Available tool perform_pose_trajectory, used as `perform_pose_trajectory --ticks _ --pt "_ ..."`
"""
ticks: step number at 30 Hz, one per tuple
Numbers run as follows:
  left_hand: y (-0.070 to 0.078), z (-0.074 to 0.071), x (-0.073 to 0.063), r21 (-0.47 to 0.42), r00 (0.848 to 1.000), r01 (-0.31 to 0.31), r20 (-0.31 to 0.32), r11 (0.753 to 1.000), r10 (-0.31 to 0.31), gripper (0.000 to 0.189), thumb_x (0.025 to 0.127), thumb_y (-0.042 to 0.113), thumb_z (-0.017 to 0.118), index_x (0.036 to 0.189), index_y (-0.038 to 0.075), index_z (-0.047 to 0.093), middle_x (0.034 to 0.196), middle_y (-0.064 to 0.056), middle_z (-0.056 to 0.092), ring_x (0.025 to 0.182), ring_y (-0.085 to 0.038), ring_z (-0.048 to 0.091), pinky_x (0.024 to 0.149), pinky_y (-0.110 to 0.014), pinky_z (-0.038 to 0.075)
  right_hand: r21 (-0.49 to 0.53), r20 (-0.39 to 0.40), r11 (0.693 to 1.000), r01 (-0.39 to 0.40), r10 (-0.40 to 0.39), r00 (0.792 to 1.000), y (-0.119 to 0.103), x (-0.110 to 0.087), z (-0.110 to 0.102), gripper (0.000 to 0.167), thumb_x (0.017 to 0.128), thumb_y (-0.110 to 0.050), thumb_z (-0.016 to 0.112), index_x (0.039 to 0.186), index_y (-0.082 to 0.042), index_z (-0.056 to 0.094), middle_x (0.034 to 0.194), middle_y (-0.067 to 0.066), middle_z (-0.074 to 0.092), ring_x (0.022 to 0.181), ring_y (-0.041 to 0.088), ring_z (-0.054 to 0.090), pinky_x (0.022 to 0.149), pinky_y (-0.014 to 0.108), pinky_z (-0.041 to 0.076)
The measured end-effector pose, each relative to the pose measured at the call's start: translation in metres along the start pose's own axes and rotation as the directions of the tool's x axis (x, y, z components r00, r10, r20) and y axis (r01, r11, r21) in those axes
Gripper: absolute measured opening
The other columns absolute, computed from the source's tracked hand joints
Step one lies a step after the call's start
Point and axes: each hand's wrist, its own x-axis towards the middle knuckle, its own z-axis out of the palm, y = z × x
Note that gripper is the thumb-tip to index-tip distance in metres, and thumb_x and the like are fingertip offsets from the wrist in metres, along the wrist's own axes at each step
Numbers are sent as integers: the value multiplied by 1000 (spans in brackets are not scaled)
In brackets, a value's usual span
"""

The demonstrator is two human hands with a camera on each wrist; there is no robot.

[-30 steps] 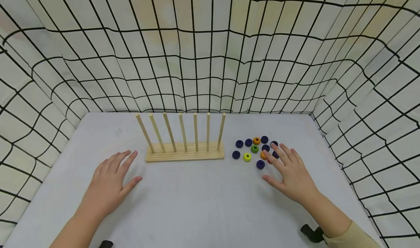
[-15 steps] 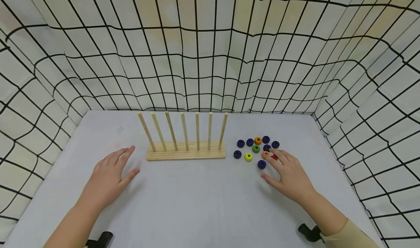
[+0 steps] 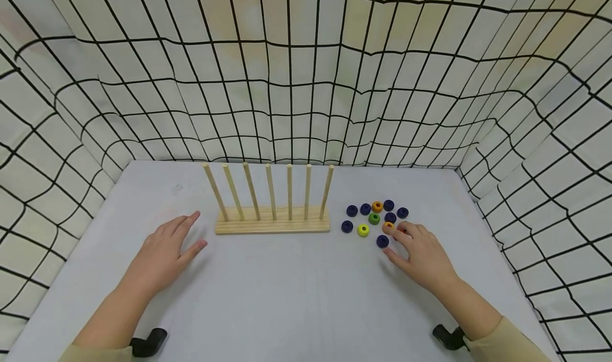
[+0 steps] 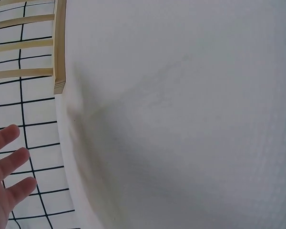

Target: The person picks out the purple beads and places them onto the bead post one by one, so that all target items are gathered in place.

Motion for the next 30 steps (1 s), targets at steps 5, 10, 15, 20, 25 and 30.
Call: perform_pose_trajectory --ticks 5,10,15,20,25,30 --pt "-5 3 6 -14 998 25 60 1000 -24 74 102 54 46 157 10 26 144 -28 39 130 -50 35 101 -67 27 -2 18 1000 -18 18 1000 2 1 2 44 87 -39 75 126 -20 69 113 6 59 104 29 55 85 47 47" --pt "-9 4 10 -25 996 38 87 999 -35 75 102 55 44 157 8 26 144 -28 40 130 -50 36 102 -66 28 2 32 1000 -24 23 999 2 2 4 45 87 -38 76 127 -19 69 113 6 59 99 26 54 80 44 47" --pt "-12 4 16 -44 990 52 131 998 -46 76 101 56 45 156 6 26 145 -27 40 131 -50 36 103 -65 28 0 49 1000 -27 27 998 3 4 6 45 87 -37 76 127 -18 69 112 6 59 97 25 53 78 42 46" --pt "-16 5 24 -97 977 93 201 991 -72 78 100 50 53 156 4 24 144 -27 42 132 -48 37 104 -64 29 -12 71 999 -42 43 997 3 7 6 43 88 -37 75 126 -18 70 110 6 59 96 24 53 78 41 46" --pt "-17 7 30 -125 965 134 244 983 -101 80 99 46 56 156 2 22 138 -28 48 127 -47 45 101 -64 33 -17 105 998 -59 61 993 1 10 6 43 89 -37 74 127 -17 70 109 7 59 94 23 52 76 40 47" --pt "-18 9 32 -135 960 149 257 980 -111 80 98 45 58 156 1 24 133 -29 52 124 -48 47 99 -64 35 -27 137 997 -77 80 987 0 11 9 43 90 -38 73 127 -16 70 108 6 58 93 23 52 75 40 47"
